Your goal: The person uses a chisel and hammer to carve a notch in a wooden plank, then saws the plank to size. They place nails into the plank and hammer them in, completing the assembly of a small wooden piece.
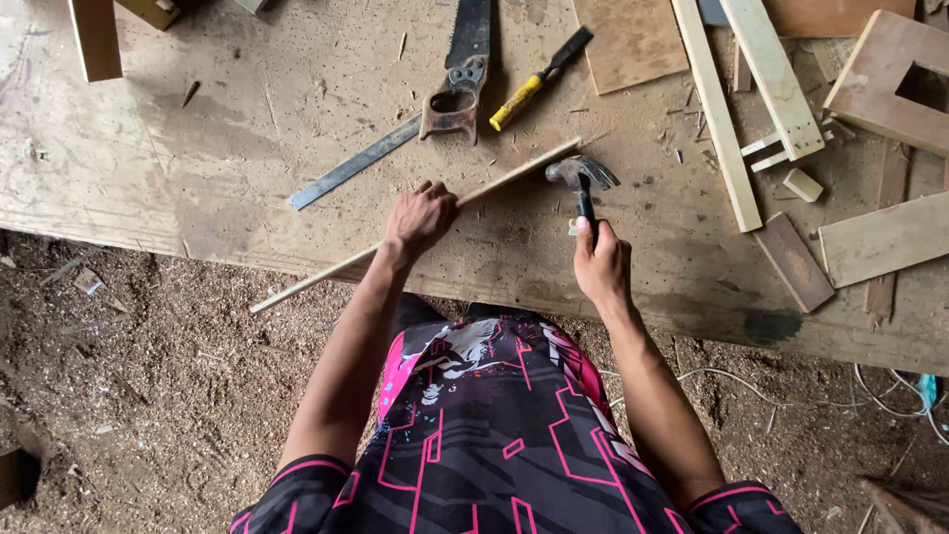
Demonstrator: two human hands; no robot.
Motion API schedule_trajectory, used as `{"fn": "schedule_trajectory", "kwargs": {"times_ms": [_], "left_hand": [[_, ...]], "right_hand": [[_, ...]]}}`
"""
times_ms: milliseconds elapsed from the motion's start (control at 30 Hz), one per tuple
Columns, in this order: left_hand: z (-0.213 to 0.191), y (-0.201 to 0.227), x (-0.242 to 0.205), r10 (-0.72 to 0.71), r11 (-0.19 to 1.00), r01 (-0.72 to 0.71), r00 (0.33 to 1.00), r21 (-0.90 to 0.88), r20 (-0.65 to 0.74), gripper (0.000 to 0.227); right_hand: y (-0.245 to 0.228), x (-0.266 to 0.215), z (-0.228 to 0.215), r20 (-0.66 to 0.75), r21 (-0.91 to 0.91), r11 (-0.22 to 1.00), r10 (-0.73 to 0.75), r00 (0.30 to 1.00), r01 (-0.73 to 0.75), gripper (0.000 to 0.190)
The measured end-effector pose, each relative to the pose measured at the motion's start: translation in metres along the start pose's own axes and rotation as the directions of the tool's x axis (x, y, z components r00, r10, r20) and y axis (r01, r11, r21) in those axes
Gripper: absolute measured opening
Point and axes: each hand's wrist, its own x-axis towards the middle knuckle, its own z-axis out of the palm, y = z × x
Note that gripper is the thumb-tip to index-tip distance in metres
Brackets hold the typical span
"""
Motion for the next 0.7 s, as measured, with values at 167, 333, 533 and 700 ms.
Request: {"fn": "schedule_trajectory", "kwargs": {"times_ms": [167,333,533,700], "left_hand": [[0.015,0.022,-0.018,0.034,0.998,-0.029,0.995,0.061,-0.09,0.044],[0.049,0.023,-0.033,-0.01,1.0,0.015,0.959,0.016,-0.285,0.06],[0.073,0.01,-0.035,-0.014,1.0,0.008,0.947,-0.02,-0.321,0.057],[0.077,0.012,-0.027,-0.009,0.995,0.031,0.975,0.098,-0.223,0.065]], "right_hand": [[-0.003,0.004,0.011,0.058,-0.045,0.999,-0.012,0.998,0.015,0.041],[0.003,-0.007,0.025,0.146,-0.137,0.988,-0.052,0.988,0.072,0.04],[0.004,-0.015,0.06,0.06,0.037,0.972,-0.234,0.97,0.232,0.042],[-0.003,-0.012,0.043,0.118,-0.054,0.983,-0.166,0.979,0.173,0.034]]}}
